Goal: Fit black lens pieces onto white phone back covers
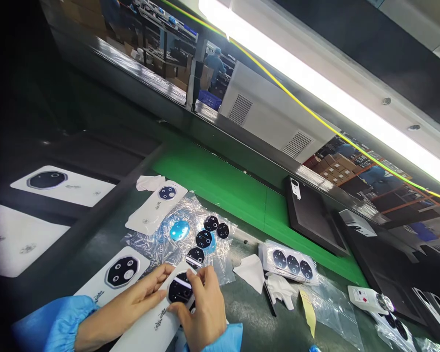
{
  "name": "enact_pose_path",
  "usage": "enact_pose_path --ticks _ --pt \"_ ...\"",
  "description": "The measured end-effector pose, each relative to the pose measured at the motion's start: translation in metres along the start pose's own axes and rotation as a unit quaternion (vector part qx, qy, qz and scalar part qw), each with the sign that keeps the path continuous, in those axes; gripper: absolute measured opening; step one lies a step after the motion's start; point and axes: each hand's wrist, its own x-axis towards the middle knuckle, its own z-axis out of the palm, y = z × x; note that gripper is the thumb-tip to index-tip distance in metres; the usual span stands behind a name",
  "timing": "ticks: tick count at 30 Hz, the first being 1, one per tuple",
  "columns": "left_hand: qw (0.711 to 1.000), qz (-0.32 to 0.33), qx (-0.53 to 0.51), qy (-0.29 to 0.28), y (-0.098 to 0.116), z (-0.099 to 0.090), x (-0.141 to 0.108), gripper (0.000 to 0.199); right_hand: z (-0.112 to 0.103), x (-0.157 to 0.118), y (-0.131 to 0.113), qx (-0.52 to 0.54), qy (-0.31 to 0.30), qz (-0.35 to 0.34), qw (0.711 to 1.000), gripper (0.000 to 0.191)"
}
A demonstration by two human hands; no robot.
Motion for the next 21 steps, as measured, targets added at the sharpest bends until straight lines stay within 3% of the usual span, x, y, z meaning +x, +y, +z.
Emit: enact_pose_path --ticks 4,9,21 --pt "0.996 -0.016 0.078 0.031 -0.005 0.001 -0.004 0.047 0.002 0.003 -0.006 -0.026 0.044 -0.004 0.999 0.043" --pt "0.993 -0.044 0.098 0.041 -0.005 0.005 -0.007 0.062 0.008 -0.003 -0.003 -0.025 0.02 0.017 0.999 0.046" --pt "0.995 -0.011 0.083 0.045 -0.003 0.008 -0.005 0.057 0.013 -0.008 -0.002 -0.007 0.042 0.051 0.998 0.042"
